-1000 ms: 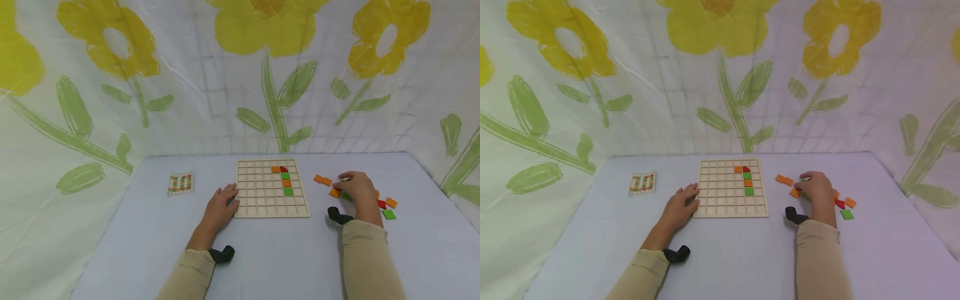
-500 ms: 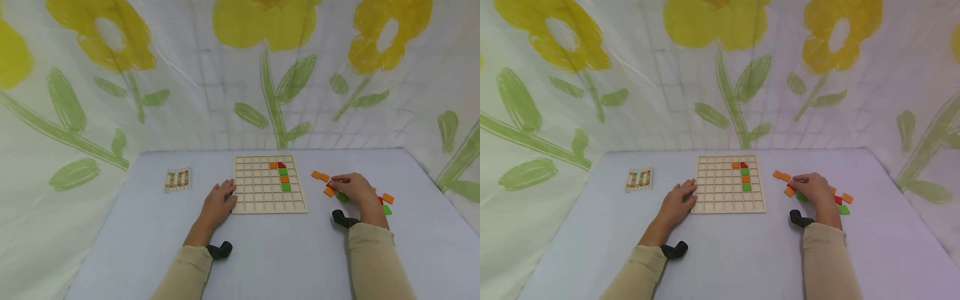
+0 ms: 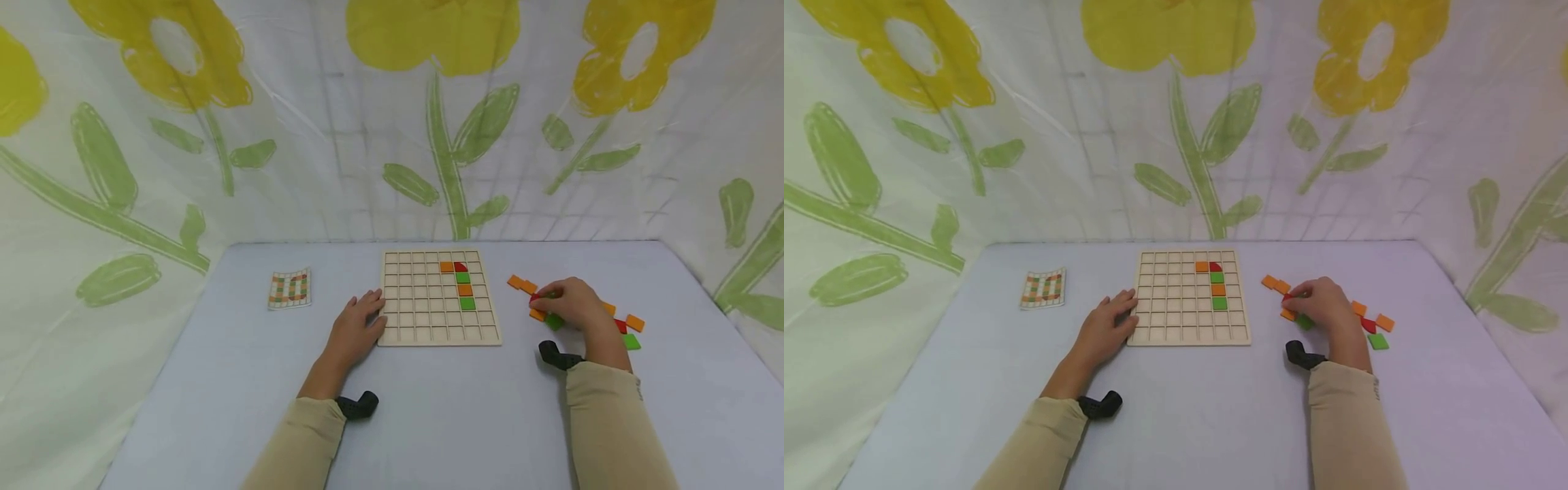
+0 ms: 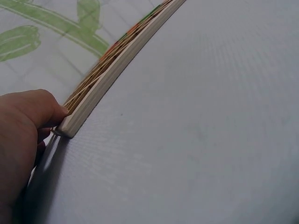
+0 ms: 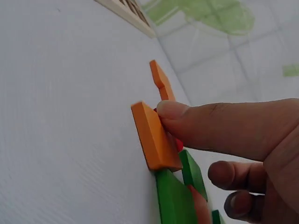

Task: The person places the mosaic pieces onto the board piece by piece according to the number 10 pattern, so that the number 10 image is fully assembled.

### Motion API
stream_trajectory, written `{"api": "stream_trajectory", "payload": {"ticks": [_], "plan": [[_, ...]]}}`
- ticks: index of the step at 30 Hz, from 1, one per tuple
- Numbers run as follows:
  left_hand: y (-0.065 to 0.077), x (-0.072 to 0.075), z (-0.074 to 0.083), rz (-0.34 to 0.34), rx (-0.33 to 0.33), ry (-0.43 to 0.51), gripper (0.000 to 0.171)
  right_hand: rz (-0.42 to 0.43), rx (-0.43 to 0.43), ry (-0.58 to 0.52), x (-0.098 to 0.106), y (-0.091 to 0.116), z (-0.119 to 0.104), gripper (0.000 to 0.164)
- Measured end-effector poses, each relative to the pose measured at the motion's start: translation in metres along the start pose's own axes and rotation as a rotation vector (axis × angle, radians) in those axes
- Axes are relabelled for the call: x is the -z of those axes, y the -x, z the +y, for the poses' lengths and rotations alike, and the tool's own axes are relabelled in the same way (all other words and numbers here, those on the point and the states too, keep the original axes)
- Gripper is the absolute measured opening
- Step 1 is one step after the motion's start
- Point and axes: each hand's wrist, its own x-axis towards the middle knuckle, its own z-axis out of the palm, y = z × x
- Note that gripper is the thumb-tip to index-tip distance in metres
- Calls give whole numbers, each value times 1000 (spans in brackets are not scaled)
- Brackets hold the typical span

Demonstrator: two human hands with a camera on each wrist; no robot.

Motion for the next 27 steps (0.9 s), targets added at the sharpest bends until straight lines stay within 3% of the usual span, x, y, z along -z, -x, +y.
{"api": "stream_trajectory", "payload": {"ticks": [4, 8, 15, 22, 27], "plan": [[0, 0, 1, 0, -5, 7, 42, -24, -27, -20, -3, -1, -10, 49], [0, 1, 1, 5, -18, 14, 43, -15, -7, -35, -8, -5, -16, 37], [2, 2, 3, 6, -12, 27, 43, 25, 117, -46, -16, -9, -33, 21], [2, 2, 4, 12, -14, 29, 42, -101, 237, -111, -30, -7, -62, 22], [2, 3, 4, 9, -20, 24, 43, -151, 263, -156, -41, -7, -71, 16]]}}
